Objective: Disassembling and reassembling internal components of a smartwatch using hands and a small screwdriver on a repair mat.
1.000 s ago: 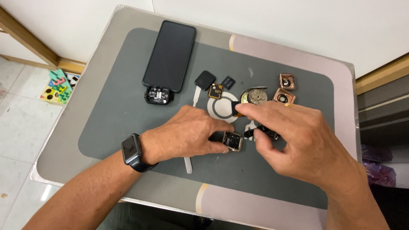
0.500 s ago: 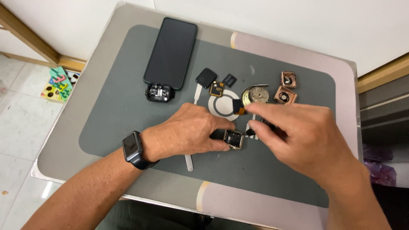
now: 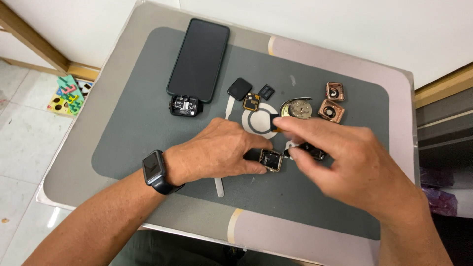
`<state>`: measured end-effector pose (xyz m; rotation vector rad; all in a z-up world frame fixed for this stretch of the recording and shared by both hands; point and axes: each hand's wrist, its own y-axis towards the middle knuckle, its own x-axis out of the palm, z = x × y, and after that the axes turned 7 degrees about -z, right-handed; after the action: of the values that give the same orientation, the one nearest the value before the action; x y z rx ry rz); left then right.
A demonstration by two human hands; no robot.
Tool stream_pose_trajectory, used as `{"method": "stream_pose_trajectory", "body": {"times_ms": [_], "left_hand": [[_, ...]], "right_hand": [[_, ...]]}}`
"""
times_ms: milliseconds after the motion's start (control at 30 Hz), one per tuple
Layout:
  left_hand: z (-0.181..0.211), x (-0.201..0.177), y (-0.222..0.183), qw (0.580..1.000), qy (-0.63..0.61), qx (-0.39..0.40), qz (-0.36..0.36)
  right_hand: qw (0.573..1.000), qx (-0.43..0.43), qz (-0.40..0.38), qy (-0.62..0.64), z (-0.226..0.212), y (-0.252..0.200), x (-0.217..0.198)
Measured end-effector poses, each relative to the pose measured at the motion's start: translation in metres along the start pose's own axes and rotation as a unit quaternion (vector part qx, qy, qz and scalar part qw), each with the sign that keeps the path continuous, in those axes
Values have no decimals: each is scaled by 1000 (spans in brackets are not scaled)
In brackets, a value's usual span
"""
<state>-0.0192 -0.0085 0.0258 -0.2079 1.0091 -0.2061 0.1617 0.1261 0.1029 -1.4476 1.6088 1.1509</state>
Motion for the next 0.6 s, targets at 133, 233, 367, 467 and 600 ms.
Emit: {"method": "stream_pose_trajectory", "body": {"times_ms": [133, 233, 367, 467, 600], "left_hand": [[-2, 2, -1, 1000, 2, 8, 11], [-1, 1, -2, 1000, -5, 2, 8], [1, -2, -3, 1000, -3, 9, 9], [5, 4, 2, 1000, 19, 1, 21], [8, 10, 7, 999, 36, -24, 21]], "right_hand": [[995, -21, 54, -78, 12, -4, 7], [998, 19, -30, 43, 5, -3, 0], [999, -5, 26, -19, 14, -5, 10], [997, -21, 58, -41, 18, -10, 8], [994, -36, -43, 90, 14, -16, -6]]}}
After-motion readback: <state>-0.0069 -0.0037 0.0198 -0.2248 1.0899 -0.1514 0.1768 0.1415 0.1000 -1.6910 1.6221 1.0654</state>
